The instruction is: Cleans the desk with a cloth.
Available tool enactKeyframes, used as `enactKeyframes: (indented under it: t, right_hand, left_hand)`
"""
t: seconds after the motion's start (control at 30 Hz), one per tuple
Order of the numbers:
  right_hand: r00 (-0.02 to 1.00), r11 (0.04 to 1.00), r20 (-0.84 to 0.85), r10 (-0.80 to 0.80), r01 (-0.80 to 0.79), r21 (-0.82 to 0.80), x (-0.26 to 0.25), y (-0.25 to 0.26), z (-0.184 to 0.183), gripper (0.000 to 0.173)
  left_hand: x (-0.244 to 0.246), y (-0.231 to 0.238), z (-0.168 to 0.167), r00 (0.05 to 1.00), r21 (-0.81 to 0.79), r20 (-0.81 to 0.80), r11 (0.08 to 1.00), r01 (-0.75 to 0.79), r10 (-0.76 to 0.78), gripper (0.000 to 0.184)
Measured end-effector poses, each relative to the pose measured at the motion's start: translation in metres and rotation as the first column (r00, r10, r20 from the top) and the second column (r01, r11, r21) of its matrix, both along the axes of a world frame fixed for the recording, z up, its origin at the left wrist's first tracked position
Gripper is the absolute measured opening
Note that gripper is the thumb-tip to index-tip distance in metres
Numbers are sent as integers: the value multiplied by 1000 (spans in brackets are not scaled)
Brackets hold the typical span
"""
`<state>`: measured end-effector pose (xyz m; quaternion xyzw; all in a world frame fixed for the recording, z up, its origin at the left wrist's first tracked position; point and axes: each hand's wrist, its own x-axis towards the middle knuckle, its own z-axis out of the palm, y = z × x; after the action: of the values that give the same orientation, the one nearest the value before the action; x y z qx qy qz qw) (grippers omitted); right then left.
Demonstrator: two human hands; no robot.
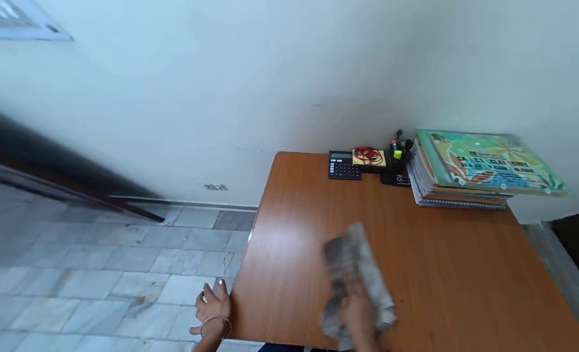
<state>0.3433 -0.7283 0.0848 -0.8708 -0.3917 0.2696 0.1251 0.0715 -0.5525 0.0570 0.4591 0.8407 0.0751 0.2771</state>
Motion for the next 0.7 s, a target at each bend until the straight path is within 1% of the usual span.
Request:
enactKeyframes:
  t: [0.07, 0.1, 0.13, 0.17, 0.23, 0.3, 0.33, 0.37, 0.43, 0.5, 0.53, 0.6, 0.63, 0.7]
  right_hand:
    - [962, 967, -105, 252, -247, 57, -49, 17, 0, 54]
    - [930, 941, -148, 337, -329, 74, -62, 19, 0, 53]
    - [911, 926, -167, 378, -367, 90, -68, 17, 0, 53]
    - [913, 927, -165, 373, -360, 103, -66, 9, -1, 51]
    - [958, 962, -110, 265, -255, 100, -41, -17, -4, 50]
    - [999, 982, 19, 49, -52, 180, 3, -54, -14, 48]
    - [995, 976, 65, -71, 56, 210, 30, -75, -19, 49]
    - [977, 959, 99, -191, 164, 230, 60, -96, -24, 49]
    - [902, 899, 140, -408, 371, 232, 124, -129, -36, 49]
    - [815, 831, 163, -555, 534, 158, 171, -145, -36, 51]
    - [784, 802, 173, -597, 588, 103, 181, -143, -34, 53]
    - [756, 771, 171, -631, 635, 36, 172, -119, -30, 55]
    - [766, 779, 161, -623, 627, 31, 156, -100, -25, 56]
    - [828, 841, 161, -537, 541, 23, 104, -58, -14, 57]
  left_hand:
    - [4, -8, -7, 999, -21, 27, 999, -24, 25, 63]
    - [6, -9, -9, 999, -29, 23, 999, -28, 29, 63]
    - [8, -10, -9, 999, -29, 23, 999, -38, 39, 63]
    - [9, -9, -9, 998, -24, 31, 998, -60, 60, 63]
    - [10, -7, -11, 990, -14, 65, 992, -122, 123, 64]
    - [8, -5, -12, 986, 0, 76, 989, -146, 145, 65]
    - [7, -5, -13, 988, 1, 70, 990, -141, 140, 65]
    - [8, -5, -13, 989, -1, 61, 991, -134, 134, 65]
    - [12, -1, -13, 993, -23, 31, 993, -113, 114, 65]
    - [11, -2, -12, 995, -47, 15, 994, -97, 97, 64]
    - [10, -3, -10, 995, -55, 16, 994, -96, 97, 64]
    - [9, -1, -6, 996, -64, 14, 994, -89, 90, 64]
    - [11, -1, -5, 996, -70, 18, 994, -87, 88, 65]
    - [16, -2, -4, 996, -90, 20, 992, -84, 86, 65]
